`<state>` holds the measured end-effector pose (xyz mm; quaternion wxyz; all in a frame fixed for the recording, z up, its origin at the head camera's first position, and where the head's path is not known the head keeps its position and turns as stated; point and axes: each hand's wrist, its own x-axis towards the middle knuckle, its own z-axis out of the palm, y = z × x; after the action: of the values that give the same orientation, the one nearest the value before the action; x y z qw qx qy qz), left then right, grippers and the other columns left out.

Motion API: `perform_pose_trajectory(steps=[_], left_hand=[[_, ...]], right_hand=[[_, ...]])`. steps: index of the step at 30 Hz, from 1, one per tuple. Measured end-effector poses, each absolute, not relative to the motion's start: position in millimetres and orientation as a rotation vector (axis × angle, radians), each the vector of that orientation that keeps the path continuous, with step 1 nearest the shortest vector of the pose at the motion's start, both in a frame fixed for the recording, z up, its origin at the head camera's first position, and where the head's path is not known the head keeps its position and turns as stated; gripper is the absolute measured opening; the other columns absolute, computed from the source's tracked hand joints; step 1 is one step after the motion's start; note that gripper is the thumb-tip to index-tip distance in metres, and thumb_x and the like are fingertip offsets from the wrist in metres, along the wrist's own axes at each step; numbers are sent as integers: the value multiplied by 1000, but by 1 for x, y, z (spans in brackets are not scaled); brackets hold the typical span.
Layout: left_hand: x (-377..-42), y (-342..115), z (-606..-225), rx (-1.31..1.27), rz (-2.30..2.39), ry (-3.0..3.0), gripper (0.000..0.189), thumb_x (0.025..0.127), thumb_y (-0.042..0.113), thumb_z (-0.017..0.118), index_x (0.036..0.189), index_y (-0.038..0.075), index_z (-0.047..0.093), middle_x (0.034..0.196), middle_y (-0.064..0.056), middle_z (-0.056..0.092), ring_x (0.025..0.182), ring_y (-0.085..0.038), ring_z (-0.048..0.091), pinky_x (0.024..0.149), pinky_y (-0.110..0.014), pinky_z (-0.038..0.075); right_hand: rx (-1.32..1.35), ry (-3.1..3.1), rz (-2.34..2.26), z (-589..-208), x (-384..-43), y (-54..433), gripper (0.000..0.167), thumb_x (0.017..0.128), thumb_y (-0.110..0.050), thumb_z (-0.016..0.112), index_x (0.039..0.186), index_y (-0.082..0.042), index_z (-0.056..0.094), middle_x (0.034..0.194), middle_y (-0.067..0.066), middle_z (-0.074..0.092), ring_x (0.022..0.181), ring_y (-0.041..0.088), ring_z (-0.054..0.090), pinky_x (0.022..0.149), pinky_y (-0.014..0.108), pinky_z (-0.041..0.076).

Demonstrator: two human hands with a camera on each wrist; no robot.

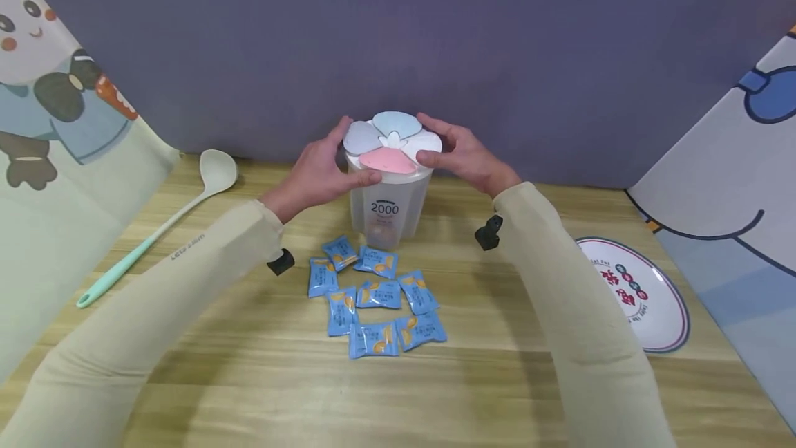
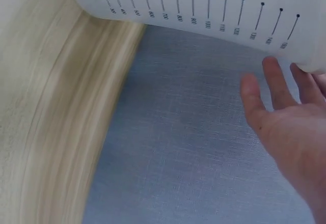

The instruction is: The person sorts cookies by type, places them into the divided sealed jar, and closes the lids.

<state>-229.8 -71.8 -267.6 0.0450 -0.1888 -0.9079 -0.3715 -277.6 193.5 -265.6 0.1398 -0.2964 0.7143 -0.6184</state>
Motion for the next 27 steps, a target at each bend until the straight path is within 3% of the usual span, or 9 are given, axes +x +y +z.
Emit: perform_pose_trajectory(steps=[4, 10, 14, 15, 20, 27], left_hand=[[-231, -74, -266, -620, -1125, -2756, 114, 74, 63, 69, 151, 4, 9, 153, -14, 23, 137, -25, 25, 109, -36, 25], [-234, -78, -269, -673, -1103, -2700, 104, 79, 55, 69, 150, 3, 15, 148, -16, 33, 127, -24, 42, 106, -33, 31], [-235, -80, -271, -697, -1116, -2674, 95, 82, 50, 69, 149, 4, 19, 149, -14, 31, 130, -23, 39, 106, -32, 31], [-235, -80, -272, -703, -1120, -2668, 93, 83, 48, 68, 149, 4, 20, 149, -12, 29, 134, -21, 33, 107, -31, 30], [-235, -84, -273, -738, -1136, -2636, 83, 87, 43, 65, 148, 4, 24, 150, -10, 27, 134, -20, 31, 108, -30, 27], [-236, -89, -277, -756, -1146, -2581, 68, 93, 37, 58, 146, 3, 31, 146, -9, 34, 132, -21, 35, 107, -31, 29]], right_hand=[[-852, 2114, -1803, -266, -274, 197, 82, 86, -26, 71, 149, -4, 24, 135, 13, 49, 111, 16, 54, 91, 24, 45], [-811, 2188, -1828, -268, -268, 200, 80, 85, -28, 71, 148, -4, 28, 149, 17, 32, 127, 22, 42, 95, 26, 43], [-764, 2249, -1859, -269, -261, 199, 79, 85, -28, 72, 147, -4, 30, 149, 16, 32, 130, 25, 39, 96, 26, 43], [-758, 2270, -1865, -270, -259, 198, 78, 85, -28, 71, 147, -4, 30, 149, 16, 33, 130, 25, 39, 95, 25, 43], [-731, 2361, -1930, -275, -252, 196, 74, 84, -28, 72, 144, -4, 37, 144, 17, 39, 121, 22, 48, 89, 23, 46], [-727, 2527, -1991, -284, -239, 193, 54, 86, -19, 70, 136, -7, 52, 127, 16, 56, 99, 19, 60, 79, 24, 52]])
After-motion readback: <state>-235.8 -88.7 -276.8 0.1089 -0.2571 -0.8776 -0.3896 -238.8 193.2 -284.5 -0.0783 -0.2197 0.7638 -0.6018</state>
